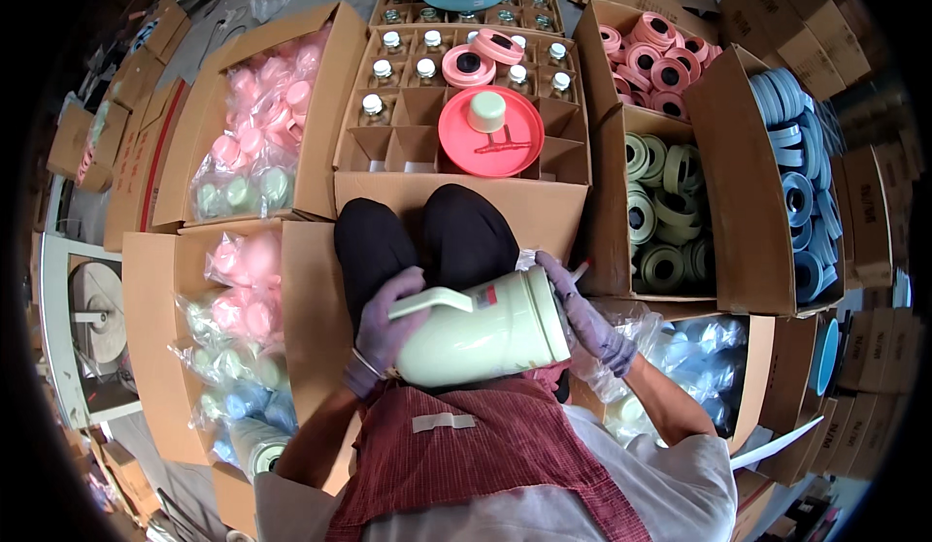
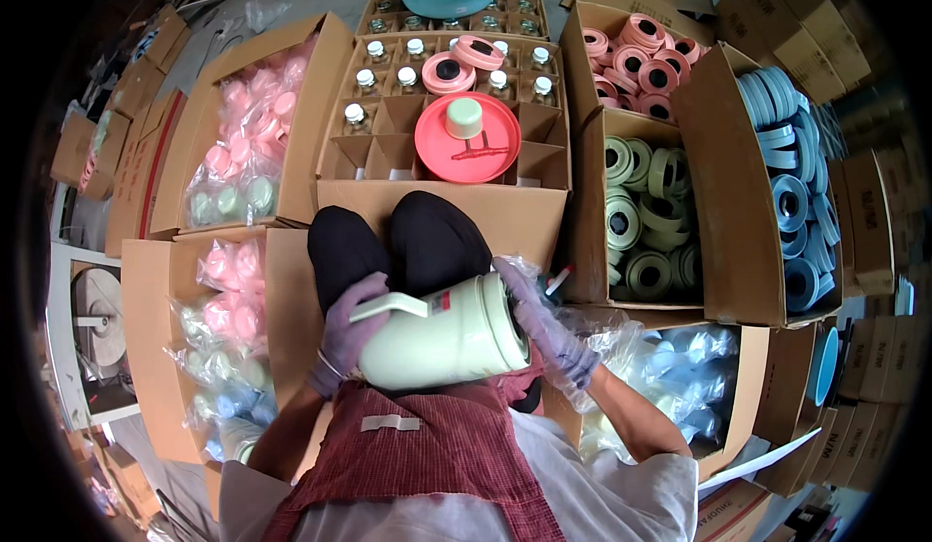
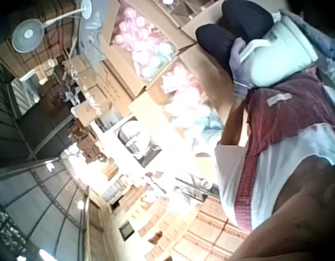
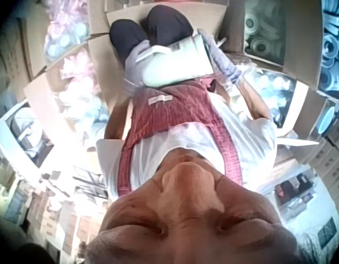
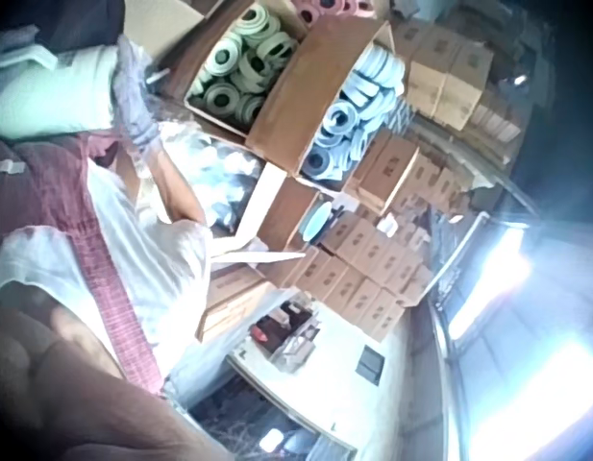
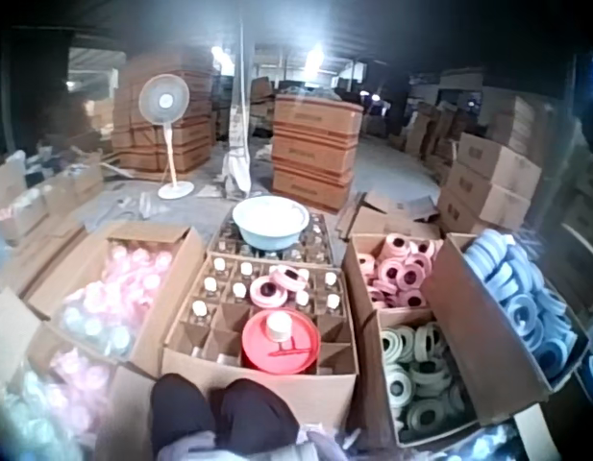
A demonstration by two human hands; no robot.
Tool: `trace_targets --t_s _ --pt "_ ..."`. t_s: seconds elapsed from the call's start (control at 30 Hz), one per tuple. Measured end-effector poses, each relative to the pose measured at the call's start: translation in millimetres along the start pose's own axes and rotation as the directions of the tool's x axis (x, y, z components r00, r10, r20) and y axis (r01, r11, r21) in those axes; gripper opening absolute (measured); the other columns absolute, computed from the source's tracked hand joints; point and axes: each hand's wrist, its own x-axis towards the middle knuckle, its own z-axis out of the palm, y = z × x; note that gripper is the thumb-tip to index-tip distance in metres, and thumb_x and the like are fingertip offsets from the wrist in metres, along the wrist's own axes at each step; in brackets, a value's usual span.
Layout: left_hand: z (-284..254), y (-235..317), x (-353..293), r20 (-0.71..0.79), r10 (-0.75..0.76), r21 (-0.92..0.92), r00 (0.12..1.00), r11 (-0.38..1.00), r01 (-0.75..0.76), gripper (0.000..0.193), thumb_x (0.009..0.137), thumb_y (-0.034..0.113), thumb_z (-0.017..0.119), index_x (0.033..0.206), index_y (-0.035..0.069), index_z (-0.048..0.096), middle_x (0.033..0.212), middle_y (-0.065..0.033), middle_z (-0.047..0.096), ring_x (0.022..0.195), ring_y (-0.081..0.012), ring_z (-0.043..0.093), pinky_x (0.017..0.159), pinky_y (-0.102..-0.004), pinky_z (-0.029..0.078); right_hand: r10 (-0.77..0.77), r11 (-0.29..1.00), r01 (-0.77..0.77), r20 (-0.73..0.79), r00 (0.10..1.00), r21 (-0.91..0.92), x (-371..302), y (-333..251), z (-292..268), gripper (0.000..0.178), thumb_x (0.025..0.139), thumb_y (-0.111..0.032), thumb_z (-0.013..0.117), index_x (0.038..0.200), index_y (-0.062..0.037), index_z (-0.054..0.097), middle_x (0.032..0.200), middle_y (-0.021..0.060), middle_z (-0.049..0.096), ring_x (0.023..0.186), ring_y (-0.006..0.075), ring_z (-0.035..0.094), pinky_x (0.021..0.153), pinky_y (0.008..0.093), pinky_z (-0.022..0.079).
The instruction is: The person assembles thermos flasks by inserting inner metal liners into plastic outer shells, screwing on lids, and placing the completed units into plastic bags. The person handles both green and pink thermos components, repeatedly picking up parts from surrounding cardboard boxes and packaging the finished items.
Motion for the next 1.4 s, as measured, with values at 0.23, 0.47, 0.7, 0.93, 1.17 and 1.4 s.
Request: trace_targets --t_s 0.23,0.47,0.7,0.93,1.17,1.4 --pt "-12.5 -16.3 2.7 0.141 -0.265 0.146 0.954 0.959 0.244 0.025 0.091 0.013 0.061 0.111 0.000 0.065 0.098 -0.0147 0.069 0.088 -0.0253 0.068 0.083 -0.0317 0.052 0.235 0.914 -0.169 -0.142 0.962 0.369 43.8 -8.7 12.2 0.060 0.098 -0.040 0.041 0.144 -0.0014 0.039 0.141 0.0175 0.043 0.133 0.0305 0.038 0.113 0.0389 0.026" --pt "-0.5 -58.7 21.9 0.457 -0.018 -0.201 0.889 0.972 0.123 0.027 0.085 0.014 0.061 0.108 0.002 0.068 0.096 -0.0131 0.070 0.088 -0.0244 0.069 0.080 -0.0332 0.055 -0.657 0.494 0.821 0.495 0.569 -0.288 54.0 -131.0 29.6 0.059 0.079 -0.053 0.069 0.118 -0.0094 0.058 0.123 0.0124 0.053 0.117 0.0353 0.048 0.099 0.0484 0.036" --pt "-6.0 -22.6 38.6 0.302 0.398 0.509 0.866 0.701 -0.500 0.022 0.089 0.008 0.060 0.107 -0.001 0.067 0.095 -0.0125 0.071 0.084 -0.0159 0.068 0.076 -0.0278 0.055 -0.183 0.971 0.135 -0.251 0.950 -0.195 27.0 -46.7 19.0 0.042 0.090 -0.038 0.060 0.115 -0.0047 0.056 0.110 0.0112 0.055 0.105 0.0263 0.054 0.094 0.0369 0.041" --pt "-20.7 14.9 56.7 0.286 0.353 0.374 0.891 0.815 -0.443 0.019 0.088 0.010 0.061 0.103 -0.001 0.067 0.093 -0.0154 0.070 0.084 -0.0230 0.069 0.076 -0.0296 0.053 -0.248 0.880 0.124 -0.220 0.943 -0.458 30.7 -56.9 -2.3 0.062 0.098 -0.047 0.040 0.139 -0.0002 0.041 0.137 0.0206 0.044 0.130 0.0301 0.042 0.110 0.0371 0.031" --pt "-20.3 17.8 64.4 0.300 0.091 0.228 0.949 0.960 -0.164 0.022 0.093 0.018 0.059 0.098 -0.002 0.068 0.086 -0.0056 0.070 0.075 -0.0102 0.063 0.068 -0.0273 0.050 -0.589 0.611 0.670 0.324 0.740 -0.421 34.4 -127.1 -3.8 0.070 0.073 -0.047 0.075 0.132 -0.0161 0.056 0.152 0.0260 0.029 0.138 0.0505 0.025 0.110 0.0624 0.016" --pt "-16.6 77.7 80.6 0.116 0.501 0.370 0.858 0.780 -0.505 0.022 0.077 0.003 0.060 0.098 0.001 0.069 0.096 -0.0131 0.070 0.092 -0.0320 0.067 0.087 -0.0377 0.054 -0.110 0.873 0.253 -0.335 0.936 0.417 47.4 -21.6 12.4 0.069 0.088 -0.034 0.059 0.147 -0.0084 0.034 0.155 0.0142 0.025 0.142 0.0253 0.027 0.116 0.0340 0.019"
